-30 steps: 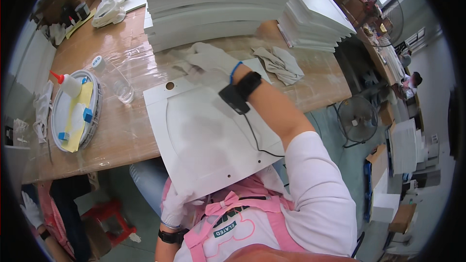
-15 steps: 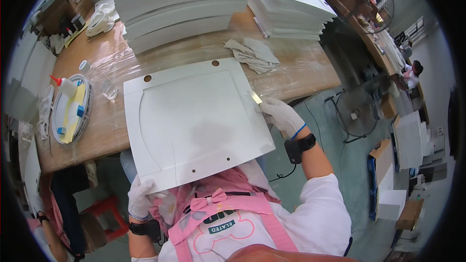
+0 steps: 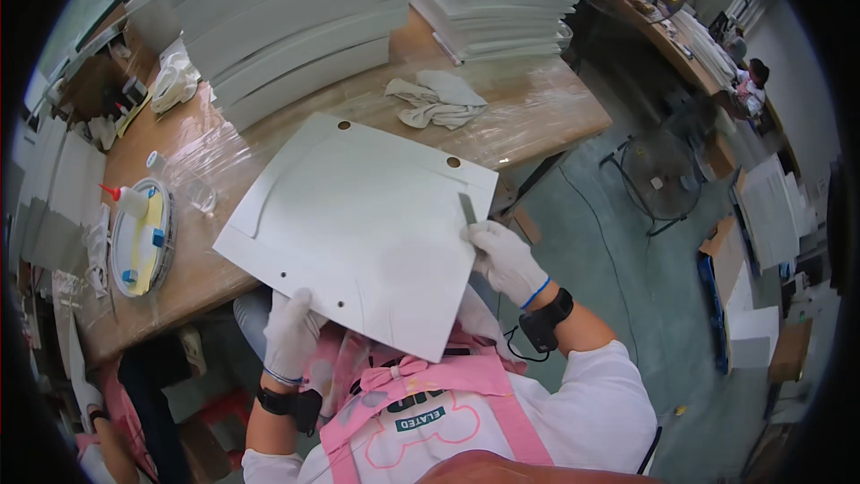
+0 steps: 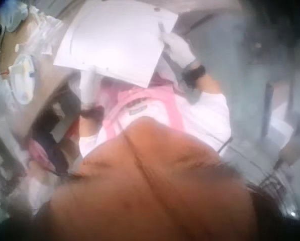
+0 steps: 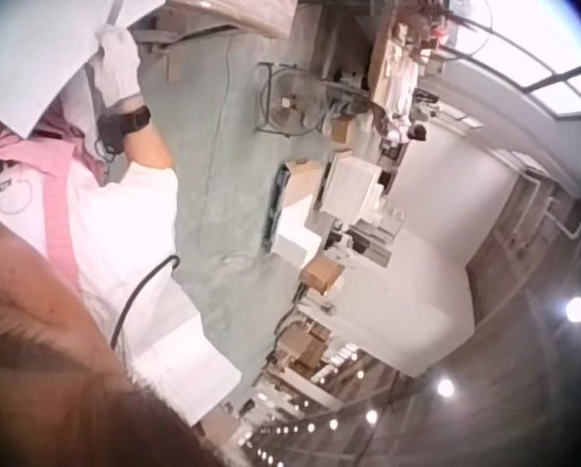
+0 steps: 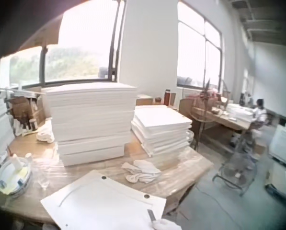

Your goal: Cleaning and inspecting cabinet doors at a factory workbench using a scraper and cloth.

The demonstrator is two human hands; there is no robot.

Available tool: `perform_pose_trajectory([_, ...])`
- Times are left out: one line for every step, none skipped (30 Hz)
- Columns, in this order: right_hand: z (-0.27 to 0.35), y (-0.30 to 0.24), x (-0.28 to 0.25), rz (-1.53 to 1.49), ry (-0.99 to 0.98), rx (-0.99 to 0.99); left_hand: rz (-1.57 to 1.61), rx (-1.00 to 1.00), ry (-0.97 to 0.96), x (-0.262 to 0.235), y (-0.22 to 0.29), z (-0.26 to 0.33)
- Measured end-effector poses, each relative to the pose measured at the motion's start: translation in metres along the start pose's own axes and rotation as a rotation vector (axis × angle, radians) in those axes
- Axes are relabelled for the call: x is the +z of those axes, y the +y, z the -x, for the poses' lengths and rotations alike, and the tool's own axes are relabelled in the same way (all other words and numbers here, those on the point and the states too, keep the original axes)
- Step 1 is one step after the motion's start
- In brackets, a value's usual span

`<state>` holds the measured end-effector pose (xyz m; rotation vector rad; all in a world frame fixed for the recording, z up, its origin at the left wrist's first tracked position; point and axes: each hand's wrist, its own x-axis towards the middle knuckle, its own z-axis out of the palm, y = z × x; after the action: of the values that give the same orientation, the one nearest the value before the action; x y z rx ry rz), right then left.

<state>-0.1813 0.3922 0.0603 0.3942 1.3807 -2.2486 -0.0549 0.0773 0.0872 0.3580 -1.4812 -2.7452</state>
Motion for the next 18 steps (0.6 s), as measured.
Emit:
perform_pose_trajectory([0.009,0.007,0.003,0.053,-0.004,-0.007,-0.03,-0.003,0.057,0.008,-0.012,-0.002])
perform_pose_trajectory([0.017,0.011,0.009,0.101,-0.001,-0.015,-0.076,0.064,0.103,0.008,-0.015,-0.003])
perform_pose_trajectory([0.032,0.004,0.027,0.029,-0.027,0.1,-0.116,0.117,0.148,0.002,-0.017,-0.003])
perform_pose_trajectory([0.046,-0.003,0.044,-0.044,-0.05,0.214,-0.147,0.166,0.194,-0.005,-0.019,-0.001])
perform_pose_trajectory([0.049,0.001,0.043,-0.008,-0.124,0.234,-0.088,0.118,0.14,-0.016,-0.014,-0.001])
perform_pose_trajectory([0.051,0.002,0.042,0.034,-0.211,0.254,-0.031,0.08,0.093,-0.032,-0.005,-0.004])
perform_pose_trajectory([0.055,0.002,0.034,0.032,-0.254,0.215,-0.114,0.059,0.053,-0.052,-0.003,-0.008])
perform_pose_trajectory([0.055,0.006,0.024,0.03,-0.311,0.176,-0.206,0.051,0.019,-0.063,-0.003,-0.013])
perform_pose_trajectory([0.05,0.01,0.015,0.029,-0.395,0.146,-0.004,0.017,0.059,-0.061,-0.001,-0.017])
perform_pose_trajectory([0.049,0.01,0.005,-0.038,-0.36,0.12,-0.014,0.001,0.05,-0.065,0.0,-0.022])
perform_pose_trajectory([0.047,0.01,-0.004,-0.102,-0.33,0.096,-0.021,-0.011,0.046,-0.074,0.0,-0.029])
perform_pose_trajectory([0.043,0.013,-0.013,-0.167,-0.293,0.084,-0.026,-0.036,0.051,-0.067,0.002,-0.035])
perform_pose_trajectory([0.041,0.021,-0.017,-0.168,-0.278,0.043,-0.035,-0.002,0.057,-0.059,0.001,-0.035])
perform_pose_trajectory([0.037,0.026,-0.018,-0.193,-0.261,0.043,-0.042,0.034,0.066,-0.051,0.0,-0.033])
perform_pose_trajectory([0.037,0.032,-0.008,-0.227,-0.254,0.057,-0.058,0.071,0.092,-0.045,0.005,-0.027])
perform_pose_trajectory([0.036,0.034,0.001,-0.256,-0.25,0.075,0.008,0.043,0.082,-0.047,0.007,-0.027])
perform_pose_trajectory([0.035,0.031,0.01,-0.238,-0.24,0.089,0.078,0.02,0.077,-0.05,0.006,-0.027])
perform_pose_trajectory([0.04,0.028,0.025,-0.223,-0.204,0.106,0.148,-0.003,0.102,-0.058,0.005,-0.016])
